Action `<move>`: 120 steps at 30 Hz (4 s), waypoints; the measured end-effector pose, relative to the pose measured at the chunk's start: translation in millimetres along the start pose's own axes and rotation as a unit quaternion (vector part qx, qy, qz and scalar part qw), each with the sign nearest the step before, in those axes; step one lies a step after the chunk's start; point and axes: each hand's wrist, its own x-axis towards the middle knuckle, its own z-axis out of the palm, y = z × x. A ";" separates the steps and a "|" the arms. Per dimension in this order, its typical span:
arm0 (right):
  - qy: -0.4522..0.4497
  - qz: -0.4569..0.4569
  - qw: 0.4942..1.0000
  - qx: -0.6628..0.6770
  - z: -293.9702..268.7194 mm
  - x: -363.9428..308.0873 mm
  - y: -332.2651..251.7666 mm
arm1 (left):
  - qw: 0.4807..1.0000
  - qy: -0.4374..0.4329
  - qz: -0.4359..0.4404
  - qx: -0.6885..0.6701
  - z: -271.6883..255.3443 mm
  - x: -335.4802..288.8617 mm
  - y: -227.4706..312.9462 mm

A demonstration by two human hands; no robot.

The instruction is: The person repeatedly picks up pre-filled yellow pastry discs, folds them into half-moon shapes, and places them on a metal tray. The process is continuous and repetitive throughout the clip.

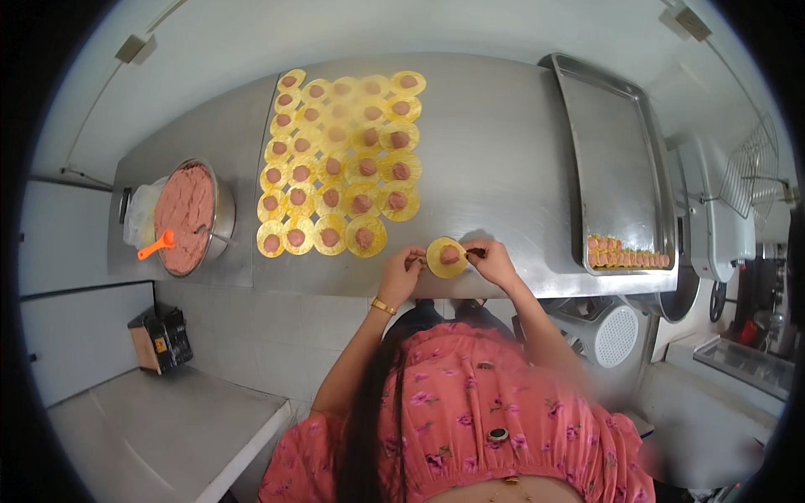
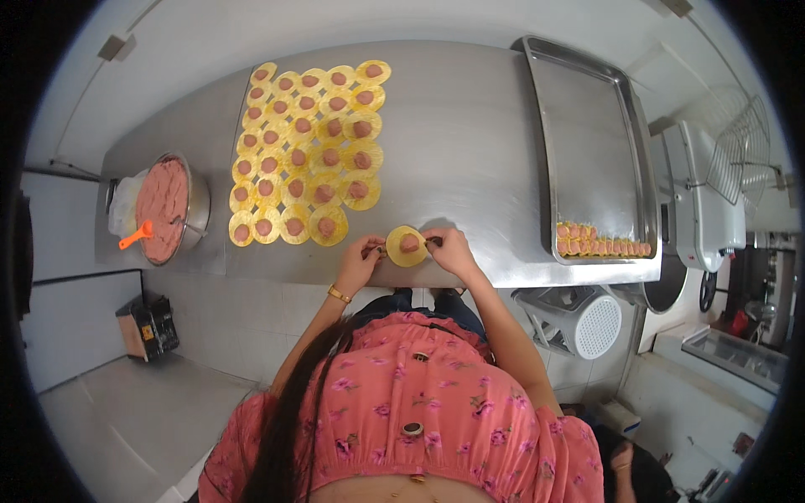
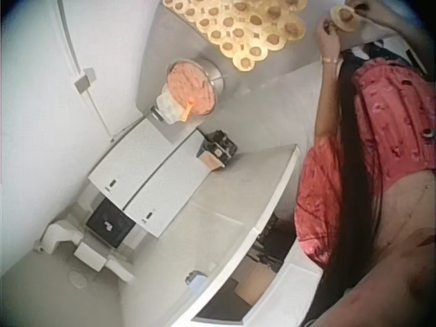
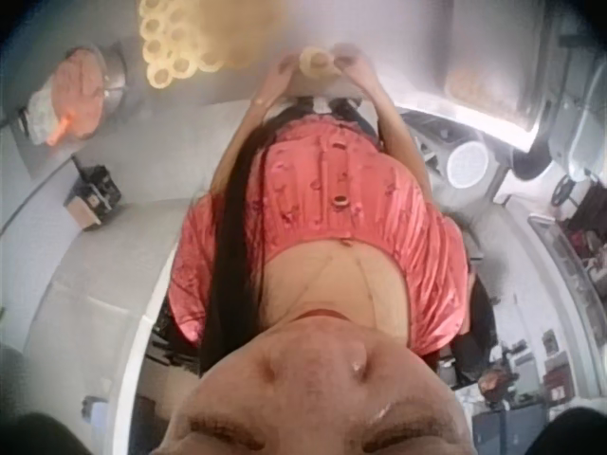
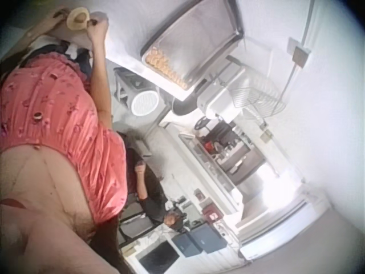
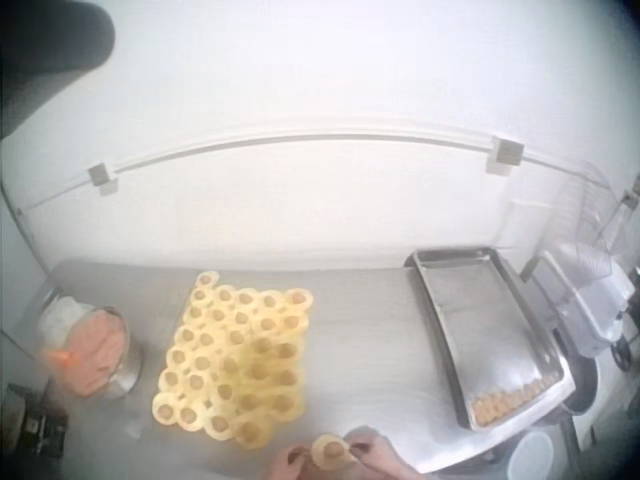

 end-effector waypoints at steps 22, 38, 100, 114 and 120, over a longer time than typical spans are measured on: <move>0.100 0.008 0.988 -0.120 -4.5 12.1 -21.1 | 0.988 0.043 0.037 0.145 6.0 -1.4 16.7; 0.138 -0.020 0.990 0.010 20.1 -4.7 -36.6 | 0.999 0.036 -0.017 -0.004 9.3 15.0 23.1; 0.109 -0.078 0.987 -0.091 35.0 -29.4 -35.9 | 0.962 -0.058 0.251 0.092 2.1 10.0 16.3; 0.122 -0.076 0.978 -0.154 26.4 -54.2 -37.5 | 0.948 -0.124 0.273 0.109 14.5 10.6 22.2; 0.126 -0.063 0.981 -0.131 20.8 -53.7 -31.9 | 0.940 -0.160 0.242 0.177 20.7 22.9 32.5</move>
